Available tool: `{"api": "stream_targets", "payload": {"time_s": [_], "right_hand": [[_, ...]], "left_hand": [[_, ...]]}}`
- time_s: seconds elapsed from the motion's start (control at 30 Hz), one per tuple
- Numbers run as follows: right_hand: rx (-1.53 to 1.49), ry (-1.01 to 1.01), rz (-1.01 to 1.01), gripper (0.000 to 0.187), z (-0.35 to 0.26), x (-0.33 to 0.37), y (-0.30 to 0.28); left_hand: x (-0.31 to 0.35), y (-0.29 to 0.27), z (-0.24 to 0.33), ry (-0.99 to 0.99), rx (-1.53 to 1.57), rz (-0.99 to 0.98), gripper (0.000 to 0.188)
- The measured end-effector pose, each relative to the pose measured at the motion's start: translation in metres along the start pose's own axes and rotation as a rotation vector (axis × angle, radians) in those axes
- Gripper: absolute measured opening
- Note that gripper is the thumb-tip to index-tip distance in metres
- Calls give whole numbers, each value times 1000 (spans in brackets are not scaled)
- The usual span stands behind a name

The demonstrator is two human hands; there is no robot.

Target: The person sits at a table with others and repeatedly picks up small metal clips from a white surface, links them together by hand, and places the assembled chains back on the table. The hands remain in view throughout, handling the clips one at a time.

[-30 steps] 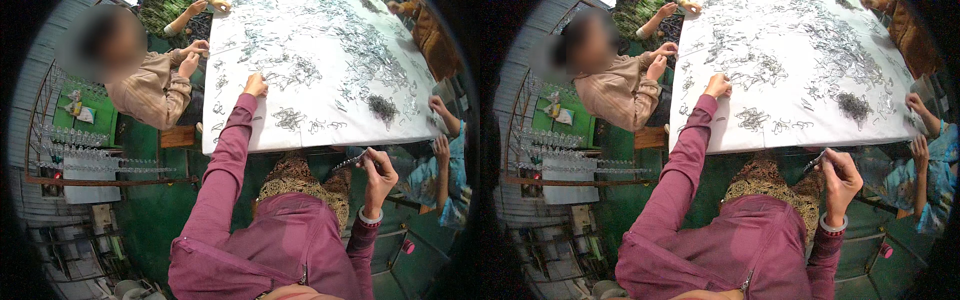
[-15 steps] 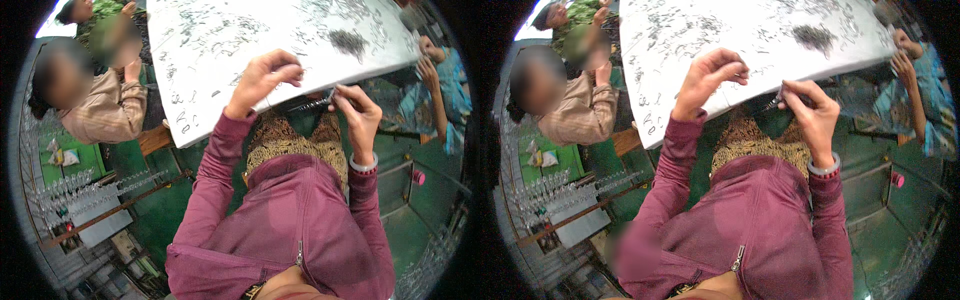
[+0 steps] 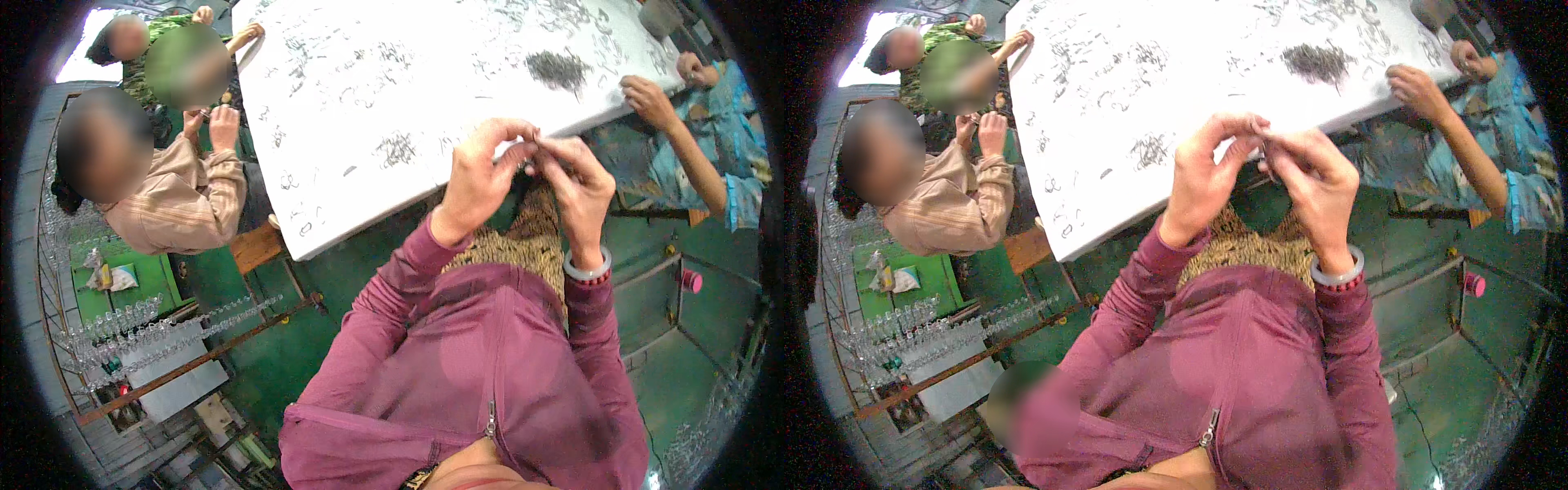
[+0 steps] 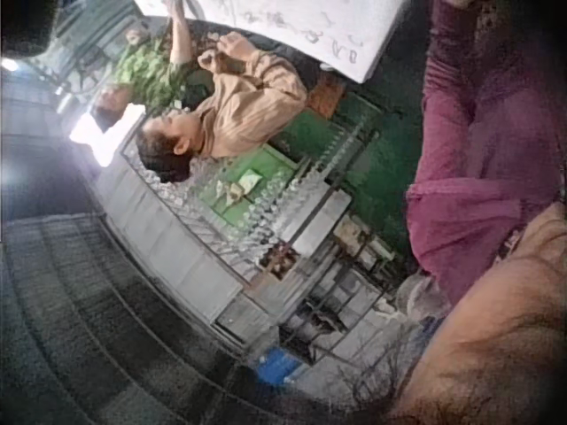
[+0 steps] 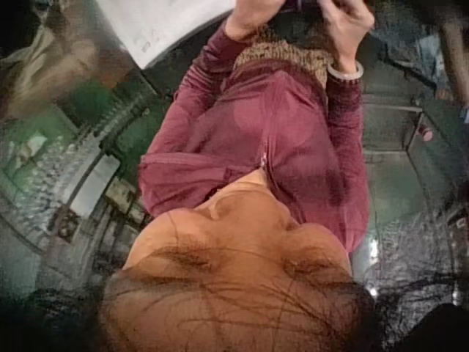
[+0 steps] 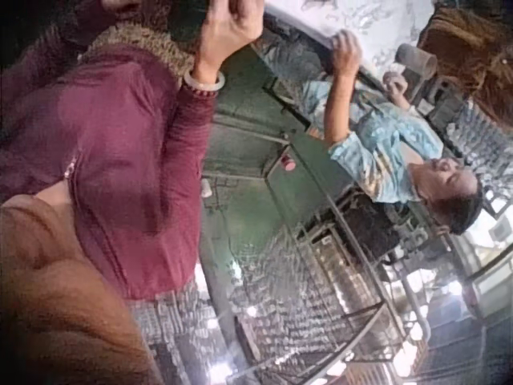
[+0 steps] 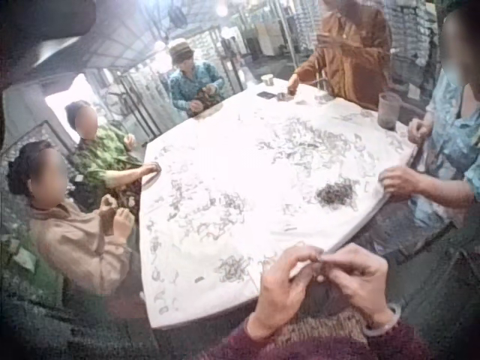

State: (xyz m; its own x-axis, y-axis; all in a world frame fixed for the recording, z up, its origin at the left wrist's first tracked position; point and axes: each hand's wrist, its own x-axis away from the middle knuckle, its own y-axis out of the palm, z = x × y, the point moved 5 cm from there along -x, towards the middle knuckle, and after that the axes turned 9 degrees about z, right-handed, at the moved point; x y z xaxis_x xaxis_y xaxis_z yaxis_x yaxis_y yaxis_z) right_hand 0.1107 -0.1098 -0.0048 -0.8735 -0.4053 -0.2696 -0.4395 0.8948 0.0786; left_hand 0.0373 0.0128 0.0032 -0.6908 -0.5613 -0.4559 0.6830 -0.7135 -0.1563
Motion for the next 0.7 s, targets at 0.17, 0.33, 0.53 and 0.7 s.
{"api": "stream_targets", "payload": {"time_s": [0.17, 0.33, 0.53, 0.7], "right_hand": [[-92, 76, 175, 24, 13, -18, -17], [315, -122, -174, 19, 74, -87, 17], [776, -409, -555, 11, 164, -106, 86], [683, -515, -522, 11, 164, -99, 86]], "left_hand": [[14, 2, -7, -77, 211, 83, 10], [29, 14, -18, -88, 254, -31, 13], [42, 10, -22, -130, 215, -53, 17], [39, 2, -26, -180, 194, -33, 16]]}}
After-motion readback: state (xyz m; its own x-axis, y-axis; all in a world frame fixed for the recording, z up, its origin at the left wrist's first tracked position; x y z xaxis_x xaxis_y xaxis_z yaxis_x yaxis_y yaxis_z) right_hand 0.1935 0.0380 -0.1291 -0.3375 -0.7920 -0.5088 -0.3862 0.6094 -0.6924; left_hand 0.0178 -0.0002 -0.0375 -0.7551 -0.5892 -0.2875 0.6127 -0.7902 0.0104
